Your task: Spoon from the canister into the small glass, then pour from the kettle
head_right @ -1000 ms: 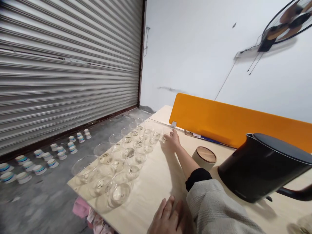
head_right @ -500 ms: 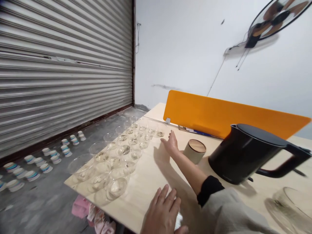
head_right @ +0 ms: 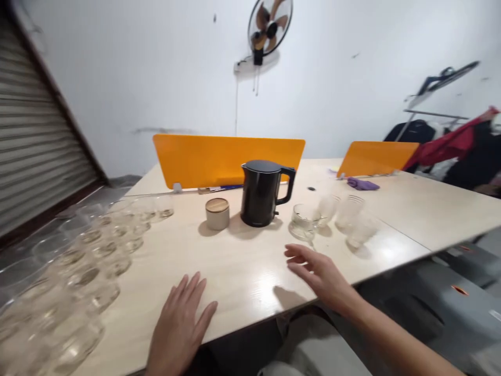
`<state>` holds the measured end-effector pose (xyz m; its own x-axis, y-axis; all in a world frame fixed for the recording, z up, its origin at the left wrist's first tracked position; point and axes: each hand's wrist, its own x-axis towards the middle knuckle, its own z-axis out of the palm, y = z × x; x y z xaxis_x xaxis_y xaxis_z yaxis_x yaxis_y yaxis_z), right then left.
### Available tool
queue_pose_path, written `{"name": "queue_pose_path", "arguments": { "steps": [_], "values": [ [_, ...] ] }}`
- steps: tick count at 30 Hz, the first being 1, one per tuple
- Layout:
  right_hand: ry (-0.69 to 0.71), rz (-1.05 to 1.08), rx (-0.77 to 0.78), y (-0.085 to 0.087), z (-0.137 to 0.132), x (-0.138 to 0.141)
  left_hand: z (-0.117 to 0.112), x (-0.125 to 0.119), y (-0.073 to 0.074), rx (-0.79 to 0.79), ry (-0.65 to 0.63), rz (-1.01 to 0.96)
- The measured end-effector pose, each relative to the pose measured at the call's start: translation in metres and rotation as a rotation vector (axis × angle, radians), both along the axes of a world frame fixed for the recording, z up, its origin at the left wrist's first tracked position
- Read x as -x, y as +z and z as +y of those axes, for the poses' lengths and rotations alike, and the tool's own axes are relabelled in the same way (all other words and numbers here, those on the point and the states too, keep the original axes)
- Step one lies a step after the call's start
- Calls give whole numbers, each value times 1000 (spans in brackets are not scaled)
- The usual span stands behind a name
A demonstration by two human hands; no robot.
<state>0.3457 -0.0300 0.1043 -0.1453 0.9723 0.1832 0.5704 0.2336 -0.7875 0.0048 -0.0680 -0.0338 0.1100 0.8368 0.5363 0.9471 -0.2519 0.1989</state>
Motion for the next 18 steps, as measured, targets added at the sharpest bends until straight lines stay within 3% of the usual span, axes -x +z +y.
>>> {"name": "queue_pose_path", "arguments": {
  "steps": [4,6,9,11,18],
  "values": [
    [-478,-145,-187,25,-14,-108,1,5,-10,-26,-11,44],
    [-637,-304,-273,35,-10,-153,1,7,-12,-11,-11,60],
    [-679,-596,-289,40,11,-202,1,9,-12,25,-9,75],
    [-646,-684,-276,38,30,-224,1,10,-11,42,-13,86],
    [-712,-646,-249,39,104,-255,0,18,-15,18,-37,135]
  ]
}}
